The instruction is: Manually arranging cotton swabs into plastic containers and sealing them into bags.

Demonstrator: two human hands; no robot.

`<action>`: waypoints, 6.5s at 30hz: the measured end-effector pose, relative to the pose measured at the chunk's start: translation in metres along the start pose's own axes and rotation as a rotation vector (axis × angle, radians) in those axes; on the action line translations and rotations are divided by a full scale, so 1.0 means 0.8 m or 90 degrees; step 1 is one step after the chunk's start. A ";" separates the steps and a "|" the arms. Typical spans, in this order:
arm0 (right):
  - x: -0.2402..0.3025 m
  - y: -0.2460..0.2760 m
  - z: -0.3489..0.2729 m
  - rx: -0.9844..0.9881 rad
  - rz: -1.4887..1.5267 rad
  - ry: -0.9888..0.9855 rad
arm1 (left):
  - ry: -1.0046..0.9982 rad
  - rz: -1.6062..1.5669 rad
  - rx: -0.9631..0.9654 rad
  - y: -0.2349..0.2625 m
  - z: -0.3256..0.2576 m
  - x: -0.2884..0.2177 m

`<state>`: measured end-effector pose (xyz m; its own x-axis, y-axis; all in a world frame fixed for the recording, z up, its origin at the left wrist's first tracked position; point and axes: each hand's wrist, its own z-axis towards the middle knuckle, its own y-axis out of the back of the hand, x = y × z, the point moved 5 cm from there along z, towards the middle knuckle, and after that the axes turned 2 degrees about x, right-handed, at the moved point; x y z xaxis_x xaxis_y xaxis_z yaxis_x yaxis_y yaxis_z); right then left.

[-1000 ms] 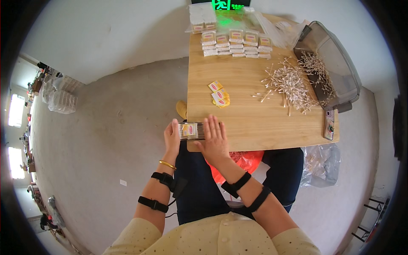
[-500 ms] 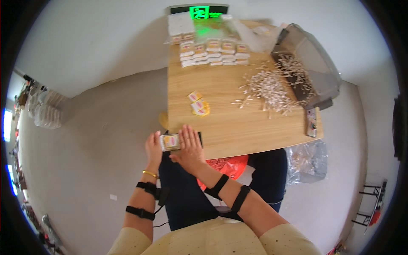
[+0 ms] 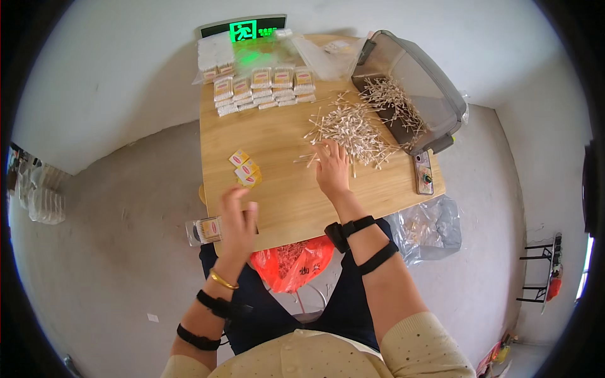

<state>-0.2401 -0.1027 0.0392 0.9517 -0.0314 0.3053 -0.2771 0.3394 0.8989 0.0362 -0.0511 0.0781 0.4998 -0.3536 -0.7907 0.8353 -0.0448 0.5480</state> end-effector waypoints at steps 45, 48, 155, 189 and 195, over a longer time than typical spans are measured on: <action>-0.088 0.030 -0.033 -0.086 0.095 -0.157 | -0.227 0.312 0.257 -0.191 0.060 -0.017; -0.096 0.026 -0.030 -0.082 0.029 -0.175 | -0.233 0.315 0.249 -0.199 0.062 -0.021; -0.042 0.009 -0.012 0.098 0.194 0.179 | -0.201 0.142 0.238 -0.181 0.159 -0.010; 0.016 -0.006 -0.008 0.092 0.129 0.158 | -0.094 0.300 0.084 -0.124 0.097 0.017; -0.017 -0.003 0.001 0.051 0.197 0.047 | -0.104 0.274 0.125 -0.124 0.115 0.020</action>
<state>-0.2522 -0.1042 0.0330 0.8266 0.1315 0.5471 -0.5619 0.2463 0.7897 -0.0594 -0.1381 0.0361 0.7341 -0.5200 -0.4367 0.4943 -0.0318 0.8687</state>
